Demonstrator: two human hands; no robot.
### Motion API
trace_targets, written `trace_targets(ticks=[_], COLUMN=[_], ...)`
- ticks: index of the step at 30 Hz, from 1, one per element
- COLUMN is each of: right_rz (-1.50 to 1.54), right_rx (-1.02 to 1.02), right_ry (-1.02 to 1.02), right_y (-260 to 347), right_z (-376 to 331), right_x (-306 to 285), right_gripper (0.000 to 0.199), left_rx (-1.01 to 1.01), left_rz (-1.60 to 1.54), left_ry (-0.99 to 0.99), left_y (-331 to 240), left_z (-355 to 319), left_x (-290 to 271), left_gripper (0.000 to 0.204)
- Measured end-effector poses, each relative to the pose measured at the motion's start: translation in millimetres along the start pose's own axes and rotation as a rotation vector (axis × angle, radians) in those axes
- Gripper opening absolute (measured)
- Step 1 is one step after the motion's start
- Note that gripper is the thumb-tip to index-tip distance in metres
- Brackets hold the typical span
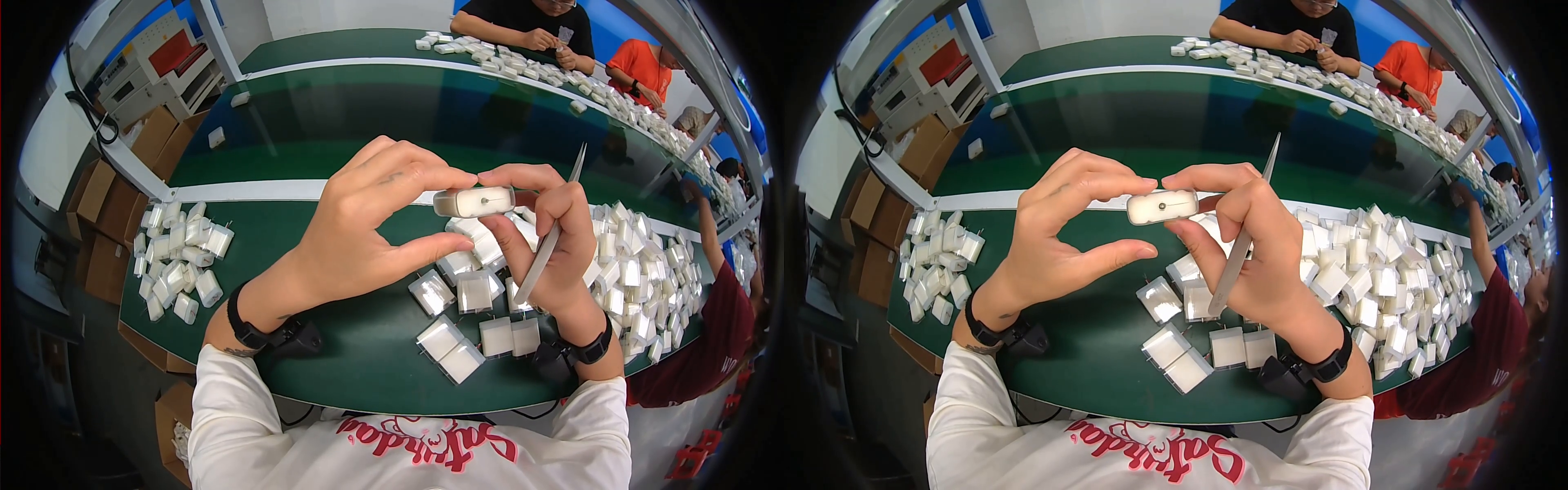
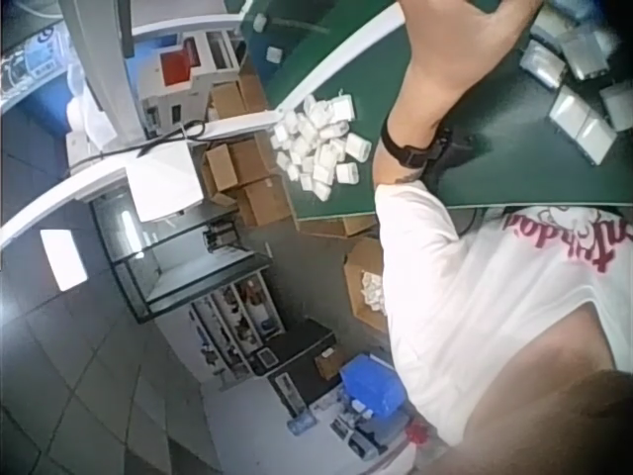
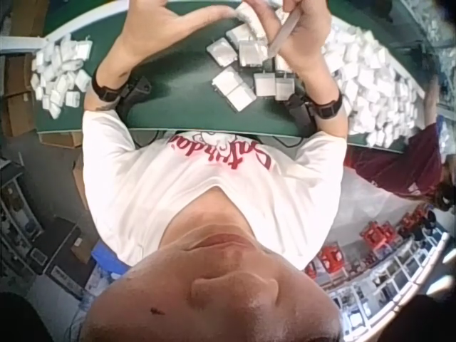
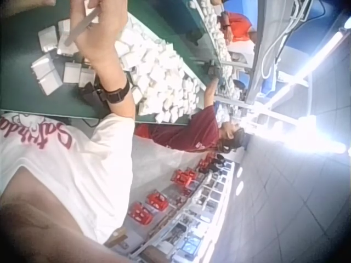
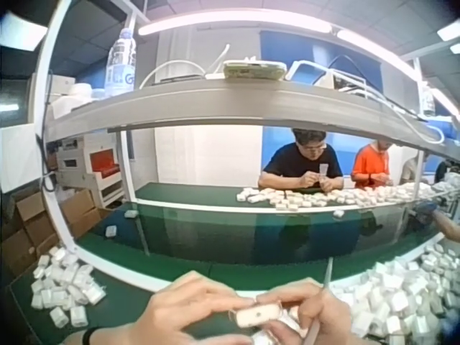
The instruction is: Manually assemble and inspect small white electronic or mechanical component housings on a conveyor line.
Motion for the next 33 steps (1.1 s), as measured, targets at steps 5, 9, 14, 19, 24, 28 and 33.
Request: trace_targets(ticks=[5, 9, 14, 19, 24, 28, 33], right_rz=[-0.117, -0.119, -0.122, -0.186, -0.196, -0.171, -0.158], right_rx=[-0.096, -0.123, -0.113, -0.215, -0.209, -0.193, -0.177], right_ry=[0.032, 0.046, 0.031, 0.063, 0.065, 0.054, 0.011], right_y=[5, 7, 7, 11, 11, 10, 10], right_z=[1, 0, 1, 0, 0, 2, 0], right_x=[-1, 2, 3, 4, 4, 3, 3], right_gripper=[0.040, 0.039, 0.041, 0.043, 0.044, 0.043, 0.043], left_rx=[0.060, 0.077, 0.131, 0.140, 0.121, 0.090, 0.074], left_rz=[0.039, 0.055, 0.110, 0.112, 0.087, 0.078, 0.013], left_ry=[-0.010, -0.018, -0.031, 0.001, 0.015, -0.014, 0.010], left_y=[-1, -1, -4, -6, -4, -1, -3], left_z=[0, -1, -2, -3, -3, -3, 1], left_x=[0, 1, 2, 4, 3, 3, 0], left_gripper=[0.042, 0.038, 0.033, 0.030, 0.031, 0.032, 0.036])
Point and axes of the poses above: each hand's wrist, its own z-axis towards the middle knuckle, its own x-axis out of the palm, y = z × x, the point moved 6 cm from there along z, towards the middle knuckle, and after that the axes turned 4 degrees about -z, right-handed, at the moved point
